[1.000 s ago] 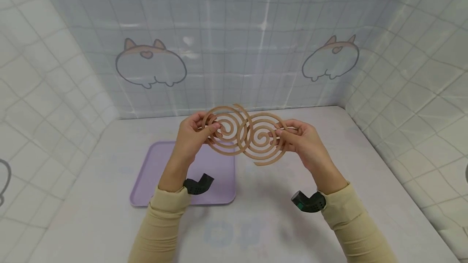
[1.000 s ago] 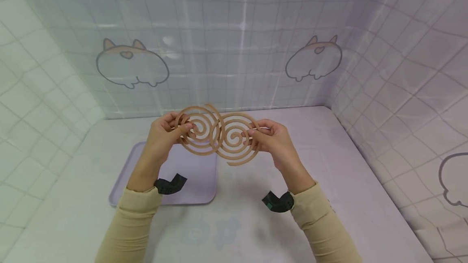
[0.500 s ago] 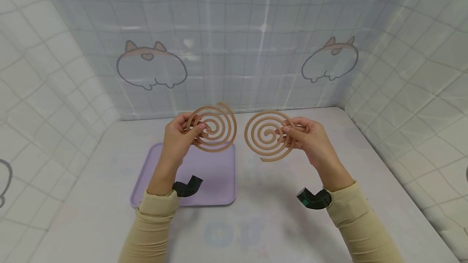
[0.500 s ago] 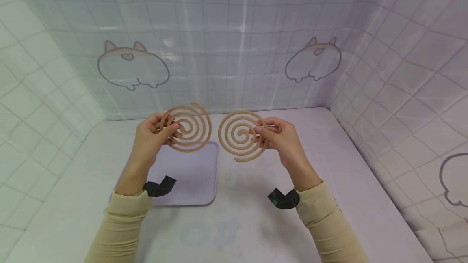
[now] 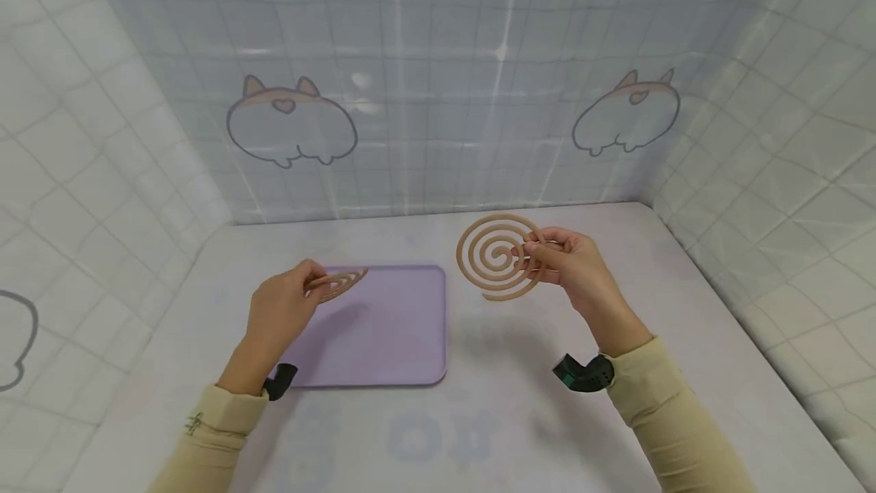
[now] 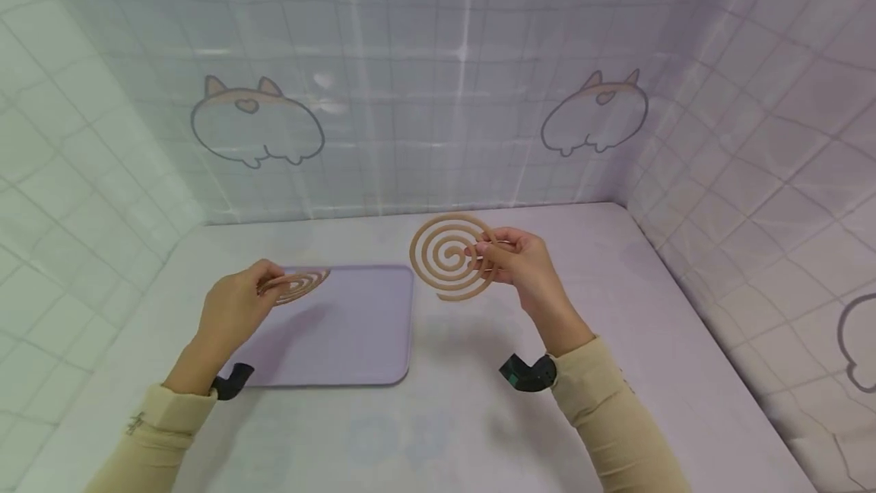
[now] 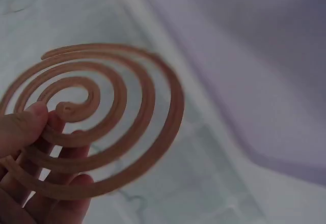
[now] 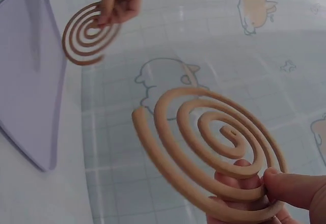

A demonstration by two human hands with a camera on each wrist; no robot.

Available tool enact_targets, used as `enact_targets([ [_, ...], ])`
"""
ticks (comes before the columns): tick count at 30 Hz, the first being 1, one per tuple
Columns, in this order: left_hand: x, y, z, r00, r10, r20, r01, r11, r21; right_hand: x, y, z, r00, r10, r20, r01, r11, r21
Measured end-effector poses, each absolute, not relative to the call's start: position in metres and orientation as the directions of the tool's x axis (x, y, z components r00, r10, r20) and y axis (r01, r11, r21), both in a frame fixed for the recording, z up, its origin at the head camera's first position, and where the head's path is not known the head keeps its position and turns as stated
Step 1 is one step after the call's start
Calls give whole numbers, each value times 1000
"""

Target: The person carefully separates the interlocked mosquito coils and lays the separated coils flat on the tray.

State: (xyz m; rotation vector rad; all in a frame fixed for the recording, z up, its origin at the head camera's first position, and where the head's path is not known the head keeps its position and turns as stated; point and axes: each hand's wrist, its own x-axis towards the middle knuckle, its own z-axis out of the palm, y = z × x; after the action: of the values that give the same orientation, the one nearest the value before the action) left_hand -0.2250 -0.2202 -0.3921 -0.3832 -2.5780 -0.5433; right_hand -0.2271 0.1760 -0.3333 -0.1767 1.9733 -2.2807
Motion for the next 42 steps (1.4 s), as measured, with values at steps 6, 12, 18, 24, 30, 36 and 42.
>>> enact_targets([
  [6,-220,-243,-433,-852,258,456,348,929,124,-231,174,-336,-983,-178,-36,57,-112,-992],
  [12,-215,-246,-459,-817,326,476,403,912,68,-234,174,-340,-983,-180,-39,58,-103,-993],
  [18,-210,-241,-468,-855,369,364,431,897,103,-237,169,-344,-980,-193,-40,61,-101,-993],
  [24,-206,-234,-466,-851,423,311,466,882,76,-242,153,-346,-979,-187,-81,94,-61,-994],
  [30,-202,-229,-458,-882,390,263,428,898,104,-255,133,-357,-969,-222,-111,111,12,-994],
  [36,-206,-221,-437,-868,362,339,417,903,103,-273,102,-385,-946,-254,-203,174,135,-976],
  [42,-216,-204,-422,-842,349,413,446,879,167,-284,69,-416,-918,-288,-272,194,272,-943],
])
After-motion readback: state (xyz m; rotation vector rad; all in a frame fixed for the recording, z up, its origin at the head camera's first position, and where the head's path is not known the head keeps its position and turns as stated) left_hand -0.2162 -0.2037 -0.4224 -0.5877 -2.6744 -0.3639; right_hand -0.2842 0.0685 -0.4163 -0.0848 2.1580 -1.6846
